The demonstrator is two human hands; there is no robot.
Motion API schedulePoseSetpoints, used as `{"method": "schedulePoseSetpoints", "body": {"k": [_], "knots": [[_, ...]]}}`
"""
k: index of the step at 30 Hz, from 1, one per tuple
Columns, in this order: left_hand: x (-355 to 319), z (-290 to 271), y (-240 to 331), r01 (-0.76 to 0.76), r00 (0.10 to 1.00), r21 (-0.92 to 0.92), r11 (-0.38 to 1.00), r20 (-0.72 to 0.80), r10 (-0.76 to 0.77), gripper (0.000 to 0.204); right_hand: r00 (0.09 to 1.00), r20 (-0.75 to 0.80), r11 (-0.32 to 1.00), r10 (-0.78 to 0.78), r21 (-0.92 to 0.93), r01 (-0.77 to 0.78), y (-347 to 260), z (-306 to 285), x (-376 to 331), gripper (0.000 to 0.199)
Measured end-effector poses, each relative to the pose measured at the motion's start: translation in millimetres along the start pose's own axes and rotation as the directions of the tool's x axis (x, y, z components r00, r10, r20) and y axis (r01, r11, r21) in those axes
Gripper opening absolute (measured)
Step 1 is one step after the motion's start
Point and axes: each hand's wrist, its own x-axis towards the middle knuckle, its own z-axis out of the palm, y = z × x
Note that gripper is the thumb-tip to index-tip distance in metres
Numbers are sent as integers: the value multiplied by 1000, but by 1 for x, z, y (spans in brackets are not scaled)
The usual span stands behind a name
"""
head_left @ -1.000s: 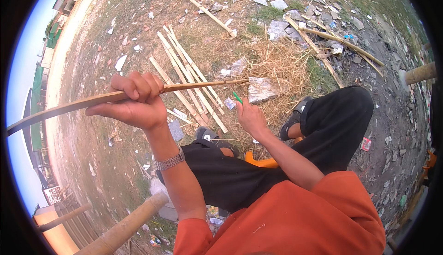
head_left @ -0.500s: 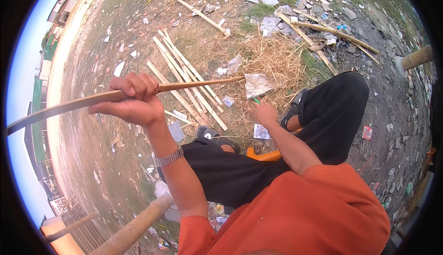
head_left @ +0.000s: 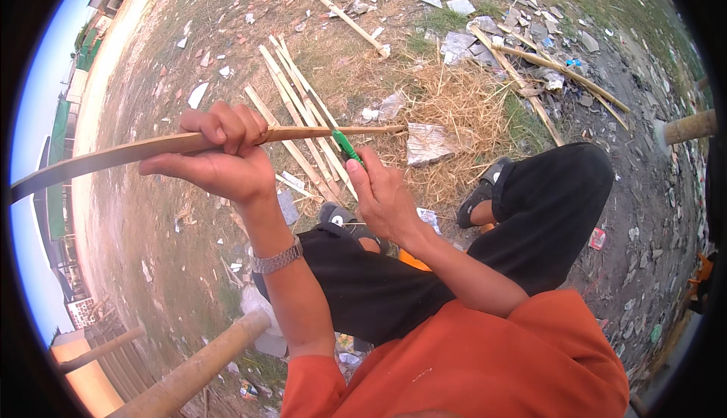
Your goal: The person holds a long bamboo stick in their left hand and uses a green-handled knife in their right hand to scrape and sharpen the surface of the stick. The person repeatedly scrapes along the length of the bamboo, removing thin shavings.
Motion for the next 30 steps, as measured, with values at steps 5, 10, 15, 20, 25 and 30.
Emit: {"method": "schedulePoseSetpoints", "body": {"k": [5, 10, 15, 20, 25, 30], "knots": [[4, -2, 1, 19, 999, 32, 999, -36, -18, 76, 984, 97, 981, 149, -136, -135, -26, -1, 4, 21], [5, 0, 2, 13, 994, 63, 998, -109, -6, 75, 985, 75, 967, 158, -213, -139, -11, -9, 1, 23], [2, 10, -3, -24, 993, 51, 998, -115, 30, 74, 990, 79, 988, 113, -112, -104, 11, 4, 3, 25], [5, 19, -3, -95, 931, 209, 973, -327, 161, 72, 971, -10, 941, 240, -243, -235, 28, 2, 13, 23], [0, 26, -8, -122, 918, 272, 955, -334, 213, 71, 997, 76, 999, 6, -33, -4, 28, 2, 12, 28], [-2, 26, -8, -114, 919, 294, 949, -332, 213, 69, 971, -62, 920, 231, -310, -239, 51, -2, 24, 27]]}}
